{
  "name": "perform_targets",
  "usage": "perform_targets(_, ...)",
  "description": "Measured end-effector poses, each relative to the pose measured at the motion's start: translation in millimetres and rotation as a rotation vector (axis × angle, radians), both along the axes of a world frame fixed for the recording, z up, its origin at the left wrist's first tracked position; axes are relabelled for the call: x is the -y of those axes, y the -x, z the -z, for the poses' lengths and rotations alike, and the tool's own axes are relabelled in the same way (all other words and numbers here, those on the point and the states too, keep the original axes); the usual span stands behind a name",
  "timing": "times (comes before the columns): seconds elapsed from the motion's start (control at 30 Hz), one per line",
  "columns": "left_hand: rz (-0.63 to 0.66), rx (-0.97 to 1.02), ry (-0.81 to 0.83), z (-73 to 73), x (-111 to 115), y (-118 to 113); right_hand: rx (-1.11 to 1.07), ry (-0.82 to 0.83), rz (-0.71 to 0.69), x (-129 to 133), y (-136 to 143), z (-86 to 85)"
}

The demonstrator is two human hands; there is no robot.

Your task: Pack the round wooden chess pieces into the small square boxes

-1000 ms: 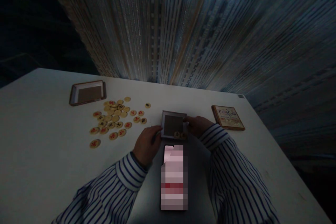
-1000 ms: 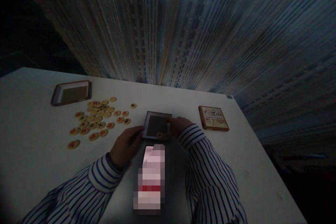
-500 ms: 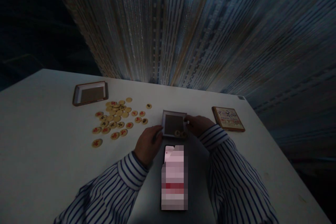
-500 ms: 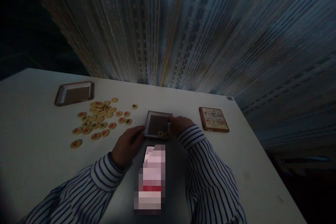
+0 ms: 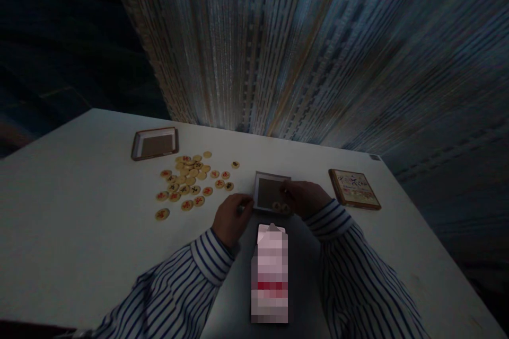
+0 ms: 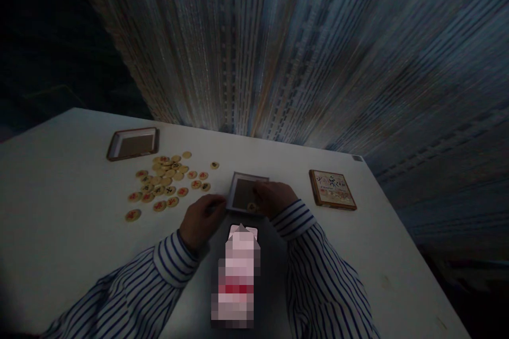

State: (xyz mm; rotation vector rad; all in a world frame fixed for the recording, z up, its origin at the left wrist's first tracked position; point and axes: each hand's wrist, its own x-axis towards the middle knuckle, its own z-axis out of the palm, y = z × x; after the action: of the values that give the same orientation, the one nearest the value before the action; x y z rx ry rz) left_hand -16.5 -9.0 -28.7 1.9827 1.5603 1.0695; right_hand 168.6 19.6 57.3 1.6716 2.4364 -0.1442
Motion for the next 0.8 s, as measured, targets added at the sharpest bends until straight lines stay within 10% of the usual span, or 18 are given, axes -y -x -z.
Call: perform_targets(0.8,-0.034,0.136,0.074,-9.9,15.1,18.3,-0.385,-0.312,-0.295,16.1,22.3,29.6)
